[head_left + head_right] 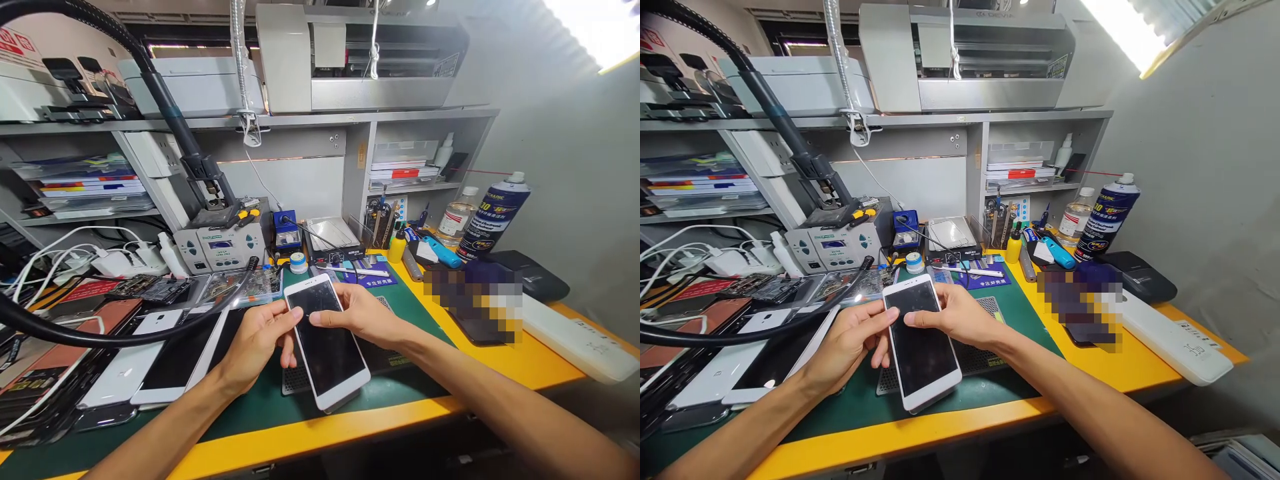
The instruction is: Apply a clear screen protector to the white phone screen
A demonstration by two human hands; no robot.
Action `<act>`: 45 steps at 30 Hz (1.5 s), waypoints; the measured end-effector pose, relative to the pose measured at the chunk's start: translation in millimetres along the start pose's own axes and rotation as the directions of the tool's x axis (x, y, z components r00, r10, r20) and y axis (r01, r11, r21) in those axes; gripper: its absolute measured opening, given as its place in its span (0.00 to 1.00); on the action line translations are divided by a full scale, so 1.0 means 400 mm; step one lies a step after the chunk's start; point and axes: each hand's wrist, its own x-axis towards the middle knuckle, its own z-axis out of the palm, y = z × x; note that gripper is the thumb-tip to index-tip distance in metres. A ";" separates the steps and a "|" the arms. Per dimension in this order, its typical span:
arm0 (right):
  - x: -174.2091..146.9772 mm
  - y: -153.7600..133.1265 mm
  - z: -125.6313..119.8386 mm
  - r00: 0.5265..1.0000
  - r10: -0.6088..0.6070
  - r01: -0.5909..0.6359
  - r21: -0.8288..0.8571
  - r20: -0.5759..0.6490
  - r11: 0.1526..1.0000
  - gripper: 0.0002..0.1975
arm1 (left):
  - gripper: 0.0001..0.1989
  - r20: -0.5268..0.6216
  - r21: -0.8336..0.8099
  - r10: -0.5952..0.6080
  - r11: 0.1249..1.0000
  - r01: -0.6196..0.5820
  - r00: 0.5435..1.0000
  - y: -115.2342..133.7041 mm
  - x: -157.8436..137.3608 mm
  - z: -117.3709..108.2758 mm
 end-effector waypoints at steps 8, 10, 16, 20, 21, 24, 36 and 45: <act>0.003 0.009 -0.001 0.998 0.049 -0.043 0.123 -0.046 0.991 0.20 | 0.17 -0.013 -0.001 0.010 1.000 -0.010 1.000 -0.006 0.004 0.002; 0.002 0.007 -0.006 0.998 0.052 -0.046 0.146 -0.043 0.988 0.21 | 0.17 -0.006 -0.004 0.014 1.000 -0.014 1.000 -0.005 0.004 0.003; 0.000 0.006 -0.015 0.997 0.065 -0.059 0.184 -0.030 0.981 0.21 | 0.17 -0.013 -0.012 0.009 1.000 -0.009 1.000 -0.002 -0.001 0.003; 0.001 0.012 -0.013 0.996 0.064 -0.052 0.173 -0.065 0.984 0.22 | 0.18 -0.021 -0.016 0.008 1.000 -0.008 1.000 0.000 -0.002 0.004; 0.001 0.013 -0.012 0.996 0.051 -0.037 0.164 -0.076 0.986 0.22 | 0.18 -0.024 -0.017 0.008 1.000 -0.009 1.000 0.001 -0.002 0.004; -0.002 0.014 -0.001 0.999 0.010 -0.006 0.071 -0.051 0.997 0.20 | 0.18 -0.028 -0.008 0.004 1.000 -0.004 1.000 0.003 -0.003 0.009; 0.000 0.015 0.004 0.998 -0.066 0.066 -0.013 0.010 0.998 0.19 | 0.20 0.046 0.060 -0.056 0.997 0.054 0.997 0.000 -0.013 0.022; -0.003 0.009 -0.007 0.999 -0.035 0.035 0.048 -0.013 0.998 0.19 | 0.21 0.042 0.062 -0.073 0.996 0.070 0.996 -0.005 -0.015 0.019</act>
